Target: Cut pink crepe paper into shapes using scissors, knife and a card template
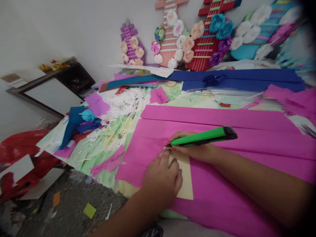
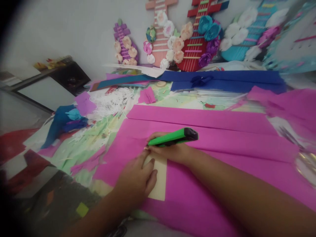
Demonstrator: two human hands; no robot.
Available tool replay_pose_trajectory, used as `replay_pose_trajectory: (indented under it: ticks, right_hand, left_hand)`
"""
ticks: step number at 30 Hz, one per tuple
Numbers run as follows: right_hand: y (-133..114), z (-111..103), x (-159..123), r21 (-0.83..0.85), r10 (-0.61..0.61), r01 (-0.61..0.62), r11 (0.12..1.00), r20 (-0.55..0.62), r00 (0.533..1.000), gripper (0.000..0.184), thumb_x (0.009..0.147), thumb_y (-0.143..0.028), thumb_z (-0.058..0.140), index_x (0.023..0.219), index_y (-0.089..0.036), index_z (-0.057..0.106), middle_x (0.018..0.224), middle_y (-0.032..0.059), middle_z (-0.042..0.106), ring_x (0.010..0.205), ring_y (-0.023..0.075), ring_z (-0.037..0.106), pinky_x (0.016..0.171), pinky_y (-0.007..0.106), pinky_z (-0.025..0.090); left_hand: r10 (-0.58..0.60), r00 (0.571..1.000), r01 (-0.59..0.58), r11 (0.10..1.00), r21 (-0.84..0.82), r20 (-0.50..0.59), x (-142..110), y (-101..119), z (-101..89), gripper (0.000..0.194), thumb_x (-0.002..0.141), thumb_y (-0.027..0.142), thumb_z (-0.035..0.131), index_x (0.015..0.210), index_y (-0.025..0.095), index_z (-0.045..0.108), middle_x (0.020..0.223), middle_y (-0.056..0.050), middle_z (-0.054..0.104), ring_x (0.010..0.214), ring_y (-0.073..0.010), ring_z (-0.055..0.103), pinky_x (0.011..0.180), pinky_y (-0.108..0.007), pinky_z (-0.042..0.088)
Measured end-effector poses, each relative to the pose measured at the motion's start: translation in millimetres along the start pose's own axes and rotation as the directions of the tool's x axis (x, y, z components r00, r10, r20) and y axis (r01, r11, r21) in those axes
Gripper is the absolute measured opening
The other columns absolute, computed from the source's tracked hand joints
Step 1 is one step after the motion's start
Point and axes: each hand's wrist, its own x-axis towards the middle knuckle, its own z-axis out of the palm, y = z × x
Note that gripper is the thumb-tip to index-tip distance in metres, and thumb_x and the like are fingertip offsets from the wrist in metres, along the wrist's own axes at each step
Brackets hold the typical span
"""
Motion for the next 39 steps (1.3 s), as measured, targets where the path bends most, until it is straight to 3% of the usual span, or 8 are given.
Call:
replay_pose_trajectory:
  ticks: [7, 15, 29, 39]
  right_hand:
    - [8, 0, -3, -0.011, -0.026, 0.025, 1.000, -0.039, 0.999, 0.021, 0.072, -0.029, 0.057, 0.090, -0.017, 0.056, 0.087, 0.0037, 0.062, 0.080, 0.0133, 0.059, 0.072, 0.026, 0.048]
    - [-3, -4, 1, -0.070, -0.002, 0.007, 0.998, 0.061, 0.998, 0.018, 0.073, -0.026, 0.054, 0.088, -0.016, 0.057, 0.087, 0.0036, 0.061, 0.081, 0.0134, 0.058, 0.074, 0.027, 0.047]
    - [-1, -4, -3, -0.047, 0.008, -0.010, 0.999, -0.040, 0.999, 0.017, 0.071, -0.027, 0.057, 0.085, -0.017, 0.057, 0.085, 0.0032, 0.062, 0.080, 0.0138, 0.059, 0.074, 0.028, 0.049]
    - [2, -7, -4, -0.047, 0.005, -0.006, 0.999, -0.028, 1.000, 0.019, 0.072, -0.028, 0.056, 0.087, -0.017, 0.057, 0.088, 0.0040, 0.061, 0.083, 0.0146, 0.058, 0.077, 0.029, 0.047]
  left_hand:
    - [0.048, 0.998, -0.047, 0.999, 0.022, -0.034, -2, -2, 3.5, 0.025, 0.076, 0.021, 0.041, 0.091, 0.009, 0.056, 0.108, -0.023, 0.053, 0.100, -0.0309, 0.051, 0.076, -0.044, 0.046]
    - [0.044, 0.998, -0.043, 0.999, 0.021, -0.034, -2, -1, 3.2, 0.023, 0.076, 0.021, 0.041, 0.089, 0.009, 0.055, 0.108, -0.024, 0.053, 0.099, -0.0311, 0.052, 0.075, -0.045, 0.047]
    - [0.035, 0.999, -0.035, 0.999, 0.041, -0.005, -1, 0, 2.5, 0.023, 0.075, 0.021, 0.042, 0.091, 0.010, 0.054, 0.110, -0.022, 0.053, 0.103, -0.0301, 0.050, 0.076, -0.044, 0.046]
    - [0.050, 0.999, -0.051, 0.998, 0.046, 0.016, 0, -1, 1.5, 0.023, 0.075, 0.021, 0.043, 0.091, 0.009, 0.055, 0.111, -0.024, 0.052, 0.103, -0.0309, 0.050, 0.078, -0.043, 0.045]
